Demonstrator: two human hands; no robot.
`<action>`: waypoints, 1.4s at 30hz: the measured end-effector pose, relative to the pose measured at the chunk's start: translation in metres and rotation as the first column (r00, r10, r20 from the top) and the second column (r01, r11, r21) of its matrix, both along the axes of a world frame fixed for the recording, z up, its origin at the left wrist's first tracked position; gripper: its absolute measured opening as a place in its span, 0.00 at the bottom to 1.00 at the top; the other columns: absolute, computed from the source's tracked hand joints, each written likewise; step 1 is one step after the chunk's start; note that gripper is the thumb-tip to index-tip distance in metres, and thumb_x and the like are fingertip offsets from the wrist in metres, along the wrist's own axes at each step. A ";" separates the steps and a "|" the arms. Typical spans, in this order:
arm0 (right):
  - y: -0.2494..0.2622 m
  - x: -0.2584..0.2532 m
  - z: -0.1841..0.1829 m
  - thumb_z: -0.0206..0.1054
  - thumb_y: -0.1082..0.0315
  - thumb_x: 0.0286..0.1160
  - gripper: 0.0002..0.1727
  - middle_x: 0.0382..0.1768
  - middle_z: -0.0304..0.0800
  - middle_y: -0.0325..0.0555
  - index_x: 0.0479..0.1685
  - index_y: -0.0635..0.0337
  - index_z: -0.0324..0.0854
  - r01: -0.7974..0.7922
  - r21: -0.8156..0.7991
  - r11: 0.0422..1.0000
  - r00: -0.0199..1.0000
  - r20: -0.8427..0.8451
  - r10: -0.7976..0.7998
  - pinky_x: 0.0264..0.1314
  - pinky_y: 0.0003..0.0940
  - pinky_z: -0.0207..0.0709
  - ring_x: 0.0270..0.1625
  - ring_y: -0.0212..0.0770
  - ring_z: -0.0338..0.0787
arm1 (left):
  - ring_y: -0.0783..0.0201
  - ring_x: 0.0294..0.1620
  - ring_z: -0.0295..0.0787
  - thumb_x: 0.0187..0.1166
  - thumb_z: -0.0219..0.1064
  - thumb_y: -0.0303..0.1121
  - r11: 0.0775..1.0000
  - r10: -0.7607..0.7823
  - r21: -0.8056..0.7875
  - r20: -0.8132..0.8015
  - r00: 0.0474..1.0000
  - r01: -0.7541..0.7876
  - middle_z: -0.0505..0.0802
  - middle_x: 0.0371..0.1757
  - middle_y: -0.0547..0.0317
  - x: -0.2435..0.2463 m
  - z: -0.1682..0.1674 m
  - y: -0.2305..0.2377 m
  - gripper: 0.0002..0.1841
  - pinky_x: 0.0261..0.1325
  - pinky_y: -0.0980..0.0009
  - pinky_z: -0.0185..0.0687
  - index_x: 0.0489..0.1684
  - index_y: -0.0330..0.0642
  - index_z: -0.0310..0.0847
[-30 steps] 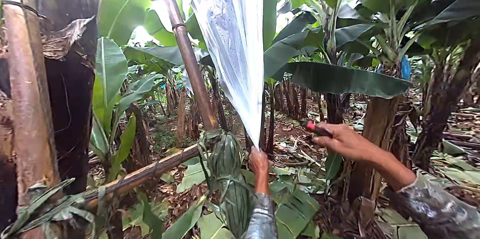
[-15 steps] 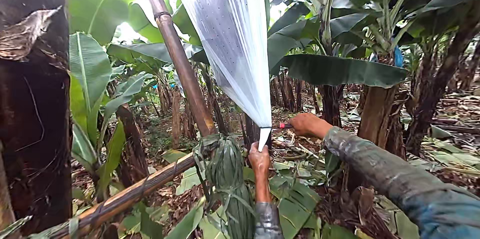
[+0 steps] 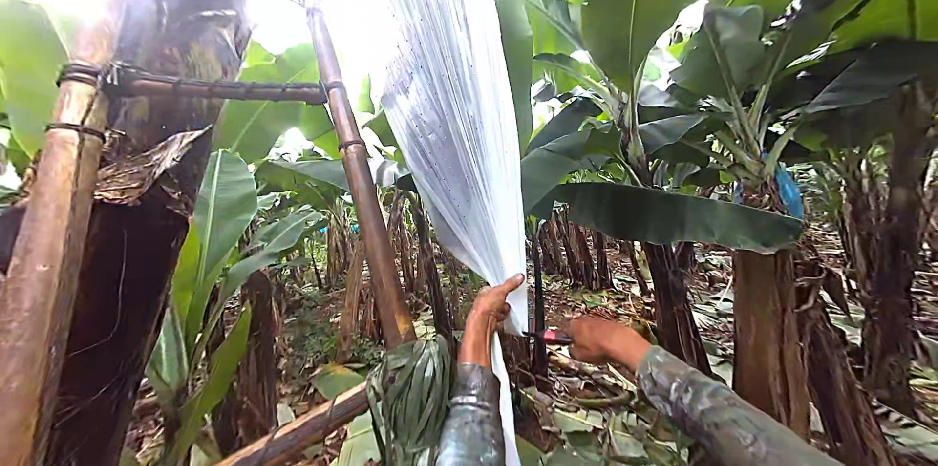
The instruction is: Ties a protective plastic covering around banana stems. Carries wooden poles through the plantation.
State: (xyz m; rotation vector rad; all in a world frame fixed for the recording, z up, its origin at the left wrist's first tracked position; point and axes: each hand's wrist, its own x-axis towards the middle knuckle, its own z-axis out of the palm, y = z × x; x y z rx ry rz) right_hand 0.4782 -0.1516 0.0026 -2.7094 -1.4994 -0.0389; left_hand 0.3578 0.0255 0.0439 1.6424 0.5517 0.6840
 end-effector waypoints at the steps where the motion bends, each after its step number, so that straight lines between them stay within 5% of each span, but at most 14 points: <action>1: 0.004 -0.004 -0.001 0.64 0.53 0.78 0.21 0.52 0.89 0.68 0.51 0.65 0.85 -0.011 0.002 1.000 1.000 -0.005 0.011 0.57 0.74 0.76 0.59 0.69 0.88 | 0.71 0.09 0.59 0.67 0.79 0.59 0.998 0.028 0.054 -0.010 1.000 -0.027 0.68 0.14 0.68 0.001 -0.002 0.000 0.27 0.13 0.73 0.59 0.41 0.44 0.76; 3: 0.014 -0.008 -0.006 0.65 0.54 0.77 0.21 0.53 0.89 0.68 0.52 0.66 0.85 -0.028 0.021 0.999 0.999 -0.024 0.029 0.57 0.74 0.76 0.60 0.69 0.88 | 0.68 0.17 0.66 0.67 0.81 0.56 0.982 0.077 0.176 -0.024 0.997 -0.071 0.76 0.24 0.62 0.008 -0.005 0.003 0.30 0.22 0.68 0.69 0.50 0.39 0.78; 5: 0.022 -0.011 -0.012 0.65 0.55 0.77 0.21 0.54 0.89 0.68 0.54 0.65 0.84 -0.022 0.031 0.999 0.999 -0.049 0.024 0.57 0.73 0.77 0.59 0.68 0.89 | 0.57 0.38 0.84 0.68 0.82 0.50 0.971 0.069 0.232 -0.004 0.998 -0.067 0.89 0.44 0.45 0.014 -0.009 0.008 0.33 0.46 0.56 0.83 0.62 0.32 0.80; 7: 0.025 -0.016 -0.012 0.64 0.55 0.77 0.21 0.53 0.88 0.69 0.53 0.67 0.84 -0.016 0.026 1.000 0.998 -0.065 0.017 0.55 0.73 0.77 0.58 0.68 0.89 | 0.50 0.50 0.90 0.72 0.80 0.46 0.964 0.037 0.261 0.040 0.999 -0.046 0.91 0.52 0.38 0.022 -0.016 0.015 0.30 0.58 0.49 0.85 0.63 0.29 0.80; 15: 0.026 -0.041 0.004 0.64 0.56 0.77 0.19 0.49 0.88 0.66 0.47 0.66 0.84 0.040 -0.026 0.999 0.997 -0.058 -0.041 0.50 0.70 0.78 0.52 0.65 0.90 | 0.55 0.44 0.89 0.84 0.67 0.42 0.955 0.016 0.294 0.097 0.995 -0.044 0.92 0.46 0.44 0.014 -0.032 0.017 0.19 0.53 0.53 0.85 0.55 0.31 0.84; 21: 0.024 -0.064 0.018 0.66 0.56 0.76 0.19 0.50 0.89 0.67 0.45 0.67 0.85 0.000 -0.057 0.998 0.998 0.056 0.004 0.53 0.73 0.77 0.58 0.69 0.88 | 0.50 0.53 0.90 0.88 0.61 0.44 0.908 0.102 0.405 0.030 0.994 -0.105 0.92 0.51 0.40 -0.002 -0.030 0.023 0.21 0.62 0.47 0.82 0.56 0.31 0.85; 24: 0.025 -0.057 0.012 0.67 0.55 0.75 0.20 0.52 0.88 0.68 0.45 0.68 0.85 0.025 -0.038 0.999 0.997 0.071 -0.022 0.53 0.74 0.77 0.58 0.70 0.88 | 0.47 0.62 0.90 0.86 0.64 0.48 0.886 0.215 0.383 0.161 0.963 -0.262 0.92 0.58 0.40 -0.012 -0.044 0.016 0.24 0.70 0.45 0.81 0.66 0.35 0.83; 27: 0.021 -0.037 0.006 0.67 0.54 0.77 0.22 0.58 0.87 0.70 0.54 0.67 0.84 0.043 -0.013 0.999 0.996 0.077 -0.042 0.57 0.76 0.75 0.63 0.72 0.86 | 0.40 0.74 0.82 0.83 0.65 0.56 0.840 0.408 0.346 0.105 0.907 -0.418 0.86 0.71 0.35 -0.044 -0.079 -0.006 0.38 0.77 0.38 0.73 0.86 0.40 0.67; 30: 0.014 -0.020 -0.002 0.65 0.56 0.79 0.20 0.54 0.88 0.68 0.55 0.64 0.84 0.008 -0.004 1.000 0.994 0.106 -0.008 0.55 0.74 0.76 0.61 0.70 0.87 | 0.42 0.69 0.85 0.88 0.57 0.45 0.864 0.372 0.416 -0.150 0.916 -0.282 0.90 0.64 0.37 -0.049 -0.132 -0.022 0.24 0.73 0.39 0.76 0.70 0.36 0.82; 34: -0.004 -0.035 -0.016 0.65 0.56 0.79 0.15 0.42 0.91 0.59 0.48 0.58 0.86 -0.126 0.014 0.992 0.969 0.216 0.120 0.47 0.68 0.78 0.50 0.64 0.90 | 0.43 0.77 0.79 0.95 0.44 0.41 0.877 0.223 0.480 -0.335 0.916 -0.038 0.86 0.71 0.36 -0.031 -0.179 -0.023 0.25 0.81 0.42 0.69 0.67 0.32 0.83; 42: -0.014 -0.035 -0.025 0.68 0.57 0.75 0.13 0.37 0.91 0.55 0.44 0.57 0.87 -0.199 0.044 0.979 0.942 0.283 0.179 0.43 0.64 0.80 0.46 0.61 0.91 | 0.44 0.77 0.79 0.93 0.48 0.44 0.870 0.267 0.489 -0.382 0.885 -0.052 0.86 0.71 0.37 -0.071 -0.164 -0.033 0.25 0.80 0.42 0.69 0.67 0.34 0.84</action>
